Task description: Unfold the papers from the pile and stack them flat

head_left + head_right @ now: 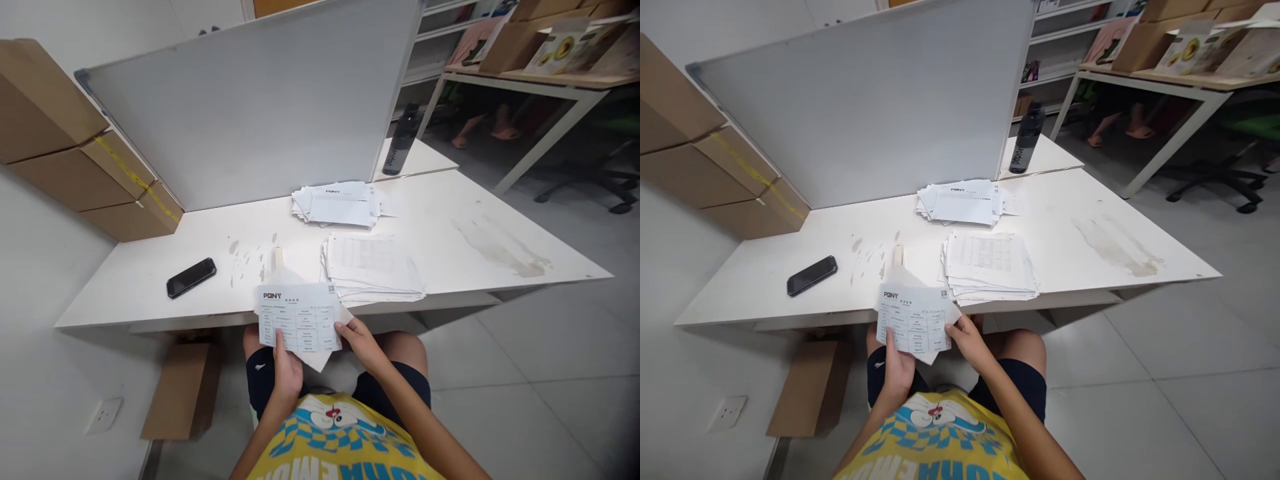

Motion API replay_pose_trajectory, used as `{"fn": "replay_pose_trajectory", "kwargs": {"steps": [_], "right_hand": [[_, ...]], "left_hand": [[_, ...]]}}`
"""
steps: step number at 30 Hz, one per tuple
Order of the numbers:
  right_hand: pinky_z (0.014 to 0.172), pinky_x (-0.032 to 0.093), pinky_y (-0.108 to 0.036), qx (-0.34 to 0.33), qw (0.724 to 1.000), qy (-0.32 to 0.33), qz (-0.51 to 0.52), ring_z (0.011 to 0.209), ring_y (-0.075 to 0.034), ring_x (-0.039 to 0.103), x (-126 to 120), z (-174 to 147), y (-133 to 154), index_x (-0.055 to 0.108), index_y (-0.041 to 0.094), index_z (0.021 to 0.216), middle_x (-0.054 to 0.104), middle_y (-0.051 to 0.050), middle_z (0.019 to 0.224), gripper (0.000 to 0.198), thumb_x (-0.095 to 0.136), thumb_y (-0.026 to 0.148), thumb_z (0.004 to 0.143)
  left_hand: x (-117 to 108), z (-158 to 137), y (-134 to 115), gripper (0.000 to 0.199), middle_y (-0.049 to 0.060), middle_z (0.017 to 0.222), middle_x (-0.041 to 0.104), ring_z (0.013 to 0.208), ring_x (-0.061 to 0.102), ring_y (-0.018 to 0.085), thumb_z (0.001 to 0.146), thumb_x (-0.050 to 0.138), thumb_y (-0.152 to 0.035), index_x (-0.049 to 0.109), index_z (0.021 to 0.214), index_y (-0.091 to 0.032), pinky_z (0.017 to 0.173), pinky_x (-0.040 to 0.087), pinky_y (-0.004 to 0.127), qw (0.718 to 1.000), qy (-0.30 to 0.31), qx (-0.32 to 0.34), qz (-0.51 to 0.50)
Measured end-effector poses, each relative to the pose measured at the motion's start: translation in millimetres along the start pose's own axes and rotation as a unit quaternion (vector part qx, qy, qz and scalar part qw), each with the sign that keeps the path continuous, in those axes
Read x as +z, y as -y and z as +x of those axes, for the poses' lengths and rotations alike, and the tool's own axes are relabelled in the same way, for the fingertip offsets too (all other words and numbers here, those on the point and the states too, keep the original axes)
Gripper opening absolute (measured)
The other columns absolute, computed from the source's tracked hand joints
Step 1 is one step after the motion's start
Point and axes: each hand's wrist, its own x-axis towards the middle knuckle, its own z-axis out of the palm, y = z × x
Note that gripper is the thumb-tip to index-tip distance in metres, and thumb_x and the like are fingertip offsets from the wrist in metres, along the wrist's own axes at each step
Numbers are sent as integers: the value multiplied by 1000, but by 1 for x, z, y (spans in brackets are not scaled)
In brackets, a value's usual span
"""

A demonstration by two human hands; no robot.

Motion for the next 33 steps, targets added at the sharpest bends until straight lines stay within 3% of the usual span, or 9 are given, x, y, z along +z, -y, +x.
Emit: {"fn": "replay_pose_trajectory", "kwargs": {"steps": [4,6,10,14,19,22,25,28,33], "right_hand": [[94,48,-45,-53,997,42,-28,111,-25,59,1,0,1,49,25,131,63,-8,122,59,59,29,73],[95,47,-44,-46,996,65,-36,113,-25,58,5,-4,-3,50,24,129,61,-9,125,54,58,32,76],[96,46,-49,-24,994,40,-96,108,-28,60,12,-13,-32,60,19,114,66,-12,116,38,52,40,84],[93,47,-50,-40,989,44,-138,103,-29,61,8,-11,-61,61,18,111,69,-10,107,38,56,31,76],[90,48,-44,-120,969,58,-210,96,-26,61,-6,-3,-33,62,19,111,68,-8,101,36,46,22,79],[87,47,-40,-184,948,31,-257,94,-24,60,-6,3,13,62,22,108,66,-7,100,32,42,21,82],[87,46,-38,-224,937,-24,-265,94,-23,59,3,13,43,60,22,105,64,-6,98,26,42,23,85],[86,47,-39,-232,942,-53,-238,91,-22,59,15,24,39,56,22,104,62,-5,91,22,45,29,87],[90,46,-40,-247,949,-67,-182,97,-23,57,25,32,9,52,22,106,59,-8,100,25,49,40,88]], "left_hand": [[-9,5,-8,46,2,139,55,133,45,23,91,47,-33,48,138,-29,109,40,37,1000,-19,2,-10],[-20,9,-15,49,2,135,58,131,47,23,88,50,-22,49,137,-29,109,40,37,999,-37,4,-6],[-44,17,-18,49,3,130,63,127,51,21,82,61,-17,56,130,-28,108,40,32,999,-25,31,38],[-55,19,-14,42,4,127,64,124,54,21,79,70,-27,62,120,-28,102,45,29,995,-13,68,65],[-44,24,-32,38,5,111,69,106,63,21,75,72,-33,63,111,-26,84,51,29,988,6,122,97],[-34,39,-59,36,4,100,67,101,62,21,74,73,-33,60,107,-25,85,49,30,960,-3,217,178],[-26,61,-82,42,5,104,62,108,57,21,71,74,-32,57,108,-24,95,44,34,903,16,311,297],[-20,77,-89,42,7,113,58,115,52,22,71,73,-29,55,108,-23,104,36,37,853,46,355,380],[-14,85,-79,32,9,114,57,121,47,26,73,68,-24,57,103,-23,106,33,41,822,30,377,425]]}}
